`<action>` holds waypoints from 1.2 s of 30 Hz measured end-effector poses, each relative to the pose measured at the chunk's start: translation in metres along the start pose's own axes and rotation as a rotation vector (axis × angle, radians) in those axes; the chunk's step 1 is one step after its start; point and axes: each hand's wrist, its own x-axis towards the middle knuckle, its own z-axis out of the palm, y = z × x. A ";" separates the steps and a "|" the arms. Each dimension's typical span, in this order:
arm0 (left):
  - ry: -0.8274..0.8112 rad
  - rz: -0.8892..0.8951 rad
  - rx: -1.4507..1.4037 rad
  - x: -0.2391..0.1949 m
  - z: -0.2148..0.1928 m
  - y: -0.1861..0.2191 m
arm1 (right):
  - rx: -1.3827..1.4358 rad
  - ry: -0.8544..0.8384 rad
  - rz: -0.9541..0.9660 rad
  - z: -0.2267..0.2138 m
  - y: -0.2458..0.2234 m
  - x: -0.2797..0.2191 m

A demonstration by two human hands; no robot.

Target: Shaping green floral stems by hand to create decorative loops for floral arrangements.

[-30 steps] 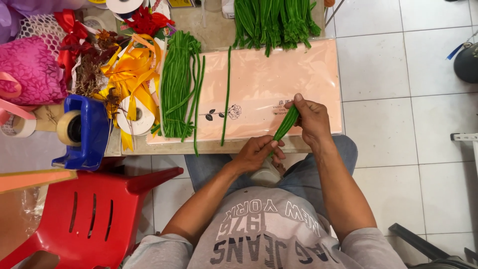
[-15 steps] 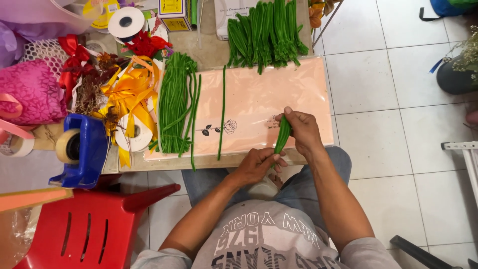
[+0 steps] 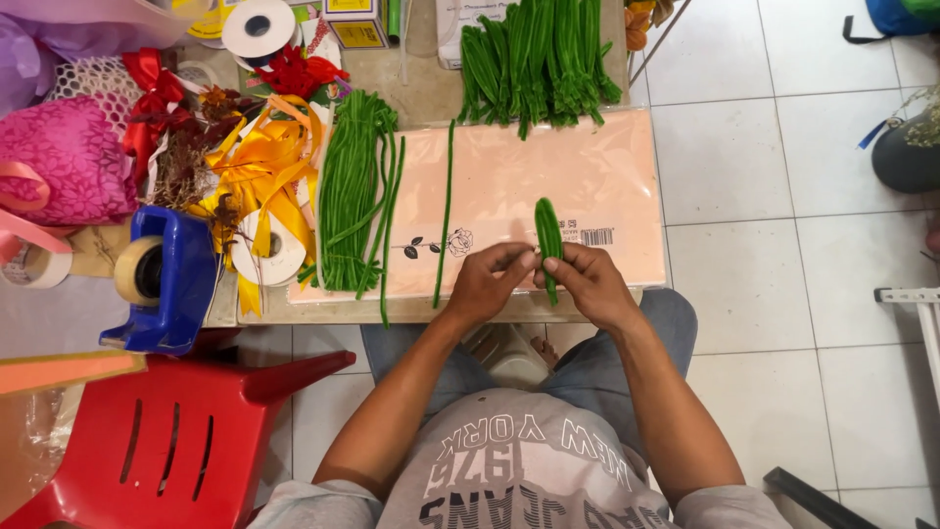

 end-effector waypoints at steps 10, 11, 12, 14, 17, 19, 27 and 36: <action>0.102 -0.223 -0.447 0.016 0.028 0.031 | -0.154 -0.032 -0.025 0.025 -0.003 -0.012; 0.144 -0.248 -0.460 0.019 0.024 0.028 | -0.152 -0.021 -0.031 0.031 -0.008 -0.015; 0.186 -0.273 -0.472 0.021 0.020 0.025 | -0.150 -0.010 -0.037 0.036 -0.012 -0.018; 0.213 -0.281 -0.478 0.027 0.013 0.026 | -0.160 -0.002 -0.059 0.039 -0.013 -0.018; 0.240 -0.335 -0.490 0.032 0.009 0.034 | -0.156 0.031 -0.091 0.041 -0.007 -0.021; 0.248 -0.373 -0.500 0.035 0.010 0.046 | -0.147 0.044 -0.104 0.041 -0.002 -0.019; 0.113 -0.092 -0.441 0.019 0.024 0.062 | -0.090 0.134 -0.197 0.035 0.012 -0.025; 0.279 -0.080 -0.399 0.035 0.018 0.032 | 0.002 0.033 -0.169 0.038 0.021 -0.028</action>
